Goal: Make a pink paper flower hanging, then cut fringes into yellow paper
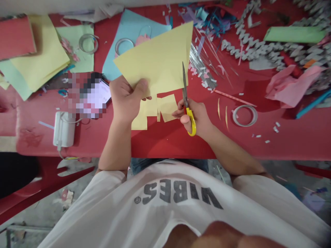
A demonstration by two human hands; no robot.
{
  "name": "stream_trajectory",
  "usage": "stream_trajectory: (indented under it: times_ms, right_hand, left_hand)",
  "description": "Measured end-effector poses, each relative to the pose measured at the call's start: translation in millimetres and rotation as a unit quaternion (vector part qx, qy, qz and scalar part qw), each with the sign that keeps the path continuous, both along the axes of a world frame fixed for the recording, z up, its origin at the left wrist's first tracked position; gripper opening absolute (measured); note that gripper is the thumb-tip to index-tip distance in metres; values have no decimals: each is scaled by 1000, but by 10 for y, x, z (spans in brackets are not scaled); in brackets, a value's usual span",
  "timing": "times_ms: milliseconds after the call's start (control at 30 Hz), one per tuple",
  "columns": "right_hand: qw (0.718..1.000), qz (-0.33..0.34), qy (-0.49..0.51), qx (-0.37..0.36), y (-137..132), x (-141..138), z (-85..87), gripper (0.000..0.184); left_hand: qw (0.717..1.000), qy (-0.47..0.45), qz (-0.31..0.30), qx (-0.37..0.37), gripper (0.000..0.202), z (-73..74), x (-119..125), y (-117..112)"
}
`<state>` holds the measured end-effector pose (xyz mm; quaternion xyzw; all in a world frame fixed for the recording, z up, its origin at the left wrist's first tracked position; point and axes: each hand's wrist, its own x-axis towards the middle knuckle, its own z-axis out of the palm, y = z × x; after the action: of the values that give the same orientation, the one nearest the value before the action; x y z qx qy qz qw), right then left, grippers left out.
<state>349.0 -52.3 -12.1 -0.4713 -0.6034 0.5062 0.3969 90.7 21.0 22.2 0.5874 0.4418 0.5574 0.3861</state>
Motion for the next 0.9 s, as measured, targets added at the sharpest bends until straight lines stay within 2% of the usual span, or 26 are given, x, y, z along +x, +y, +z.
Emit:
stream_trajectory:
  times_ms: [200,367,667,900]
  right_hand:
    - [999,-17,45,-6,2,-22,-64,85]
    - [998,-6,68,-6,26,-12,-83,88]
    - [998,-27,54,7,47,14,-296,80]
    - [999,-24,39,21,41,36,-215,82]
  left_hand:
    - [1000,3,1,-9,37,57,24,-18]
    - [1000,14,5,-25,32,113,43,-54]
    - [999,23,-14,-18,38,-12,44,-20]
    - [999,23,-29,-2,51,-26,84,-2]
